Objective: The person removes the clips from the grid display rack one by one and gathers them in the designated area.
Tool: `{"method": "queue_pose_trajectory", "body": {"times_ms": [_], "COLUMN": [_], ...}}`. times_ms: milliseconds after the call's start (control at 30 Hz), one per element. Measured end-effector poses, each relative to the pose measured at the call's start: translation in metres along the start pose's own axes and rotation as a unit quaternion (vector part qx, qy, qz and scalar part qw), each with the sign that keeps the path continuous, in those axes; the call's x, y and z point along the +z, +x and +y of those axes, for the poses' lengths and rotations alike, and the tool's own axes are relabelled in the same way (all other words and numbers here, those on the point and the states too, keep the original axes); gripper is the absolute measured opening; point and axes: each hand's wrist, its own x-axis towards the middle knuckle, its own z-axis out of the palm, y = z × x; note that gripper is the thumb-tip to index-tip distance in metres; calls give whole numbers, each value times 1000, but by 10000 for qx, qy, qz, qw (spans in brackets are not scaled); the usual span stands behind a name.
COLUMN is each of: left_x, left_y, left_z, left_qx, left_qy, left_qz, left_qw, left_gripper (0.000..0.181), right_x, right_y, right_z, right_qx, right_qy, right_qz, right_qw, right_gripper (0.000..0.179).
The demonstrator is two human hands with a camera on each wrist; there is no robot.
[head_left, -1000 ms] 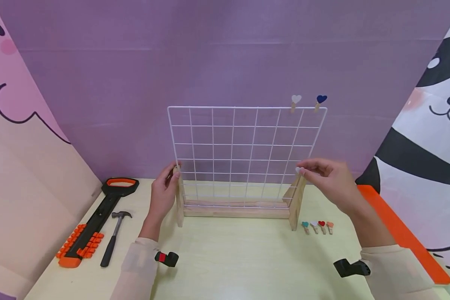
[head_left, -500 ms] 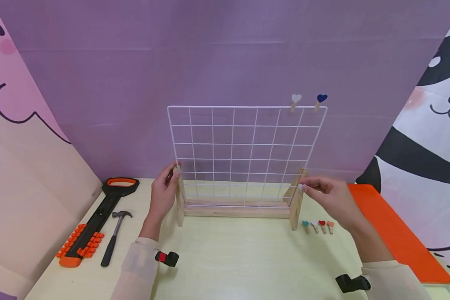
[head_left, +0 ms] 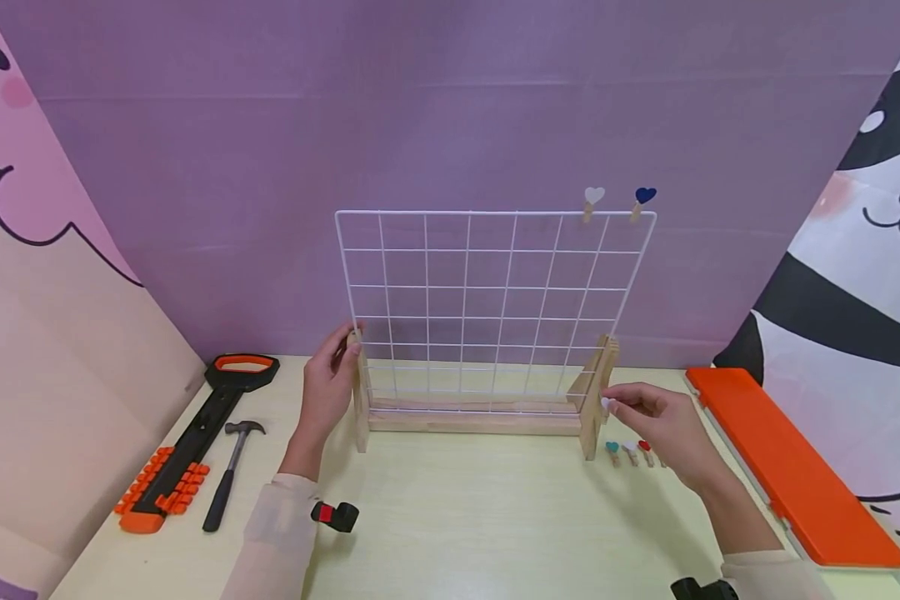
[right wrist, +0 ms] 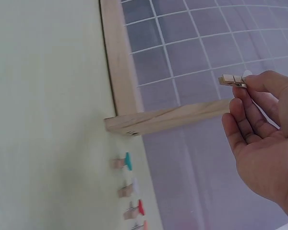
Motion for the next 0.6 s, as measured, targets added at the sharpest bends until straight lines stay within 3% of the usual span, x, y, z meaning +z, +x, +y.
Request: {"method": "queue_pose_trajectory", "body": {"times_ms": [200, 600], "left_x": [0, -1], "left_y": [-1, 0], "left_z": [1, -1], "left_qx": [-32, -84], "left_qy": [98, 65], "left_qz": [-32, -51], "left_qw": [9999, 9999], "left_gripper": [43, 43], "right_x": [4, 6], "right_y": [-9, -24], "right_z": [16, 33], "right_qx": [346, 598], "right_qy": [-109, -49], "right_qz": [-18, -62], "right_qw": [9993, 9982], "right_gripper": [37, 39]}}
